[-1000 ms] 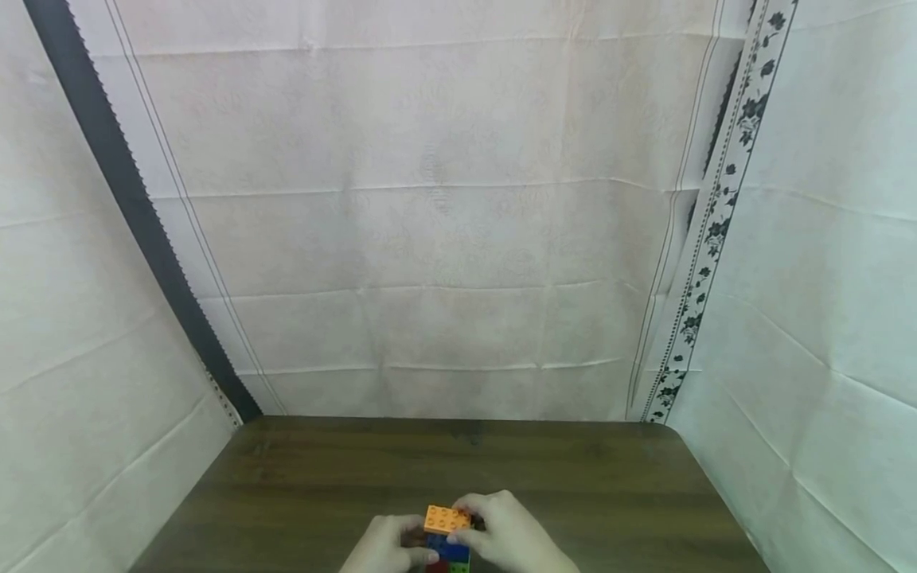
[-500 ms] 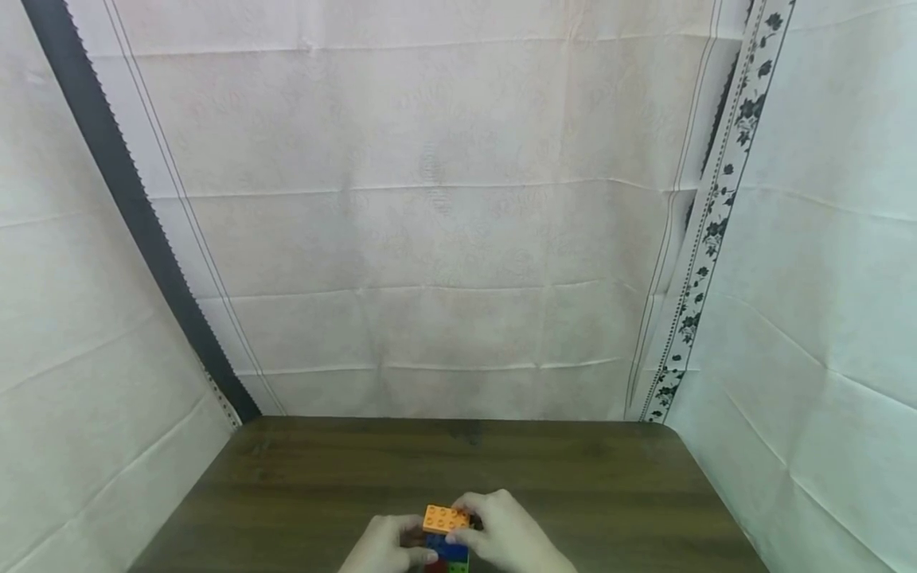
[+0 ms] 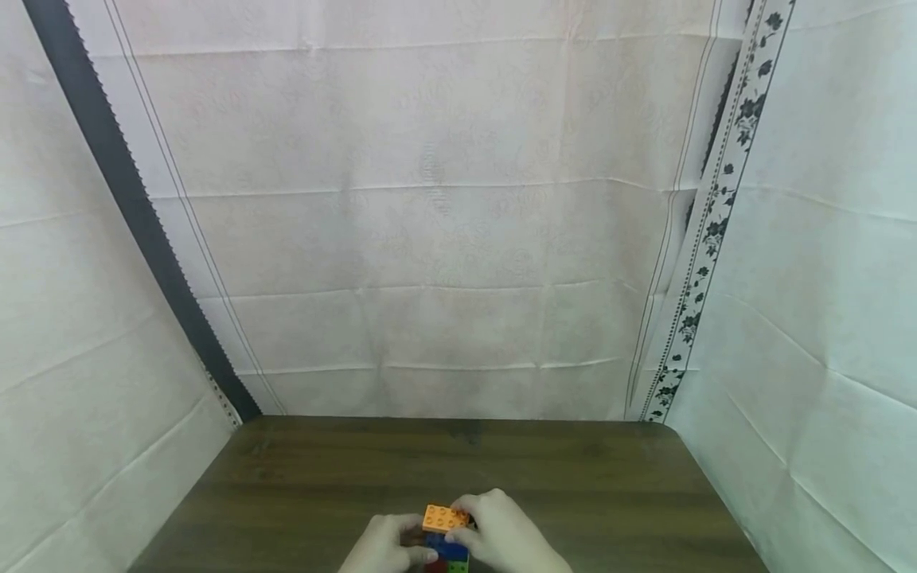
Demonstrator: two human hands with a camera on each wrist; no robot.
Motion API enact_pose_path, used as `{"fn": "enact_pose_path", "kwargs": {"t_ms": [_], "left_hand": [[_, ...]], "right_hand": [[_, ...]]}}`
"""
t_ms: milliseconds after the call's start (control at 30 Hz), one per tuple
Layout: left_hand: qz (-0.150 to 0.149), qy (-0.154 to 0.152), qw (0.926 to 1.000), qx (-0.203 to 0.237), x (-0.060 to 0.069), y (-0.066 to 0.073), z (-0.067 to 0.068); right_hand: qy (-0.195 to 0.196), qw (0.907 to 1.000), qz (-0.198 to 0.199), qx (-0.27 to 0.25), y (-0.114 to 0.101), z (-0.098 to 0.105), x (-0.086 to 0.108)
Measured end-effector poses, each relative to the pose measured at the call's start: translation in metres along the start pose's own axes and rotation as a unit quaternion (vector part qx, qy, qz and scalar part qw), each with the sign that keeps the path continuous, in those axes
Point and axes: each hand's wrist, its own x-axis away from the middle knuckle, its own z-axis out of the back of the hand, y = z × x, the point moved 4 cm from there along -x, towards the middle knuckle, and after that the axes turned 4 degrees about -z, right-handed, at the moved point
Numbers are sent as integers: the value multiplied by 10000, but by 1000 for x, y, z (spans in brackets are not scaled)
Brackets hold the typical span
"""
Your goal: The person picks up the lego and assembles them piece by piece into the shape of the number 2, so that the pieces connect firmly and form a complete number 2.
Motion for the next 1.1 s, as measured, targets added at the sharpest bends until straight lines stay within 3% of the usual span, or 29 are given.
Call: {"fn": "enact_pose_path", "kwargs": {"t_ms": [233,467,933,1100], "left_hand": [[-22,-16,10000,-4,0,0,0],[-23,1,10000,-54,-1,0,-1],[-33,-31,10000,-47,1,0,-2],[-24,29,9997,-233,-1,-1,-2]], "right_hand": [[-95,9998,-164,43,0,-2,1],[5,10000,-25,48,1,-2,1],[-2,9990,-112,-434,3,-3,3],[35,9995,-82,-299,0,-2,3]]}}
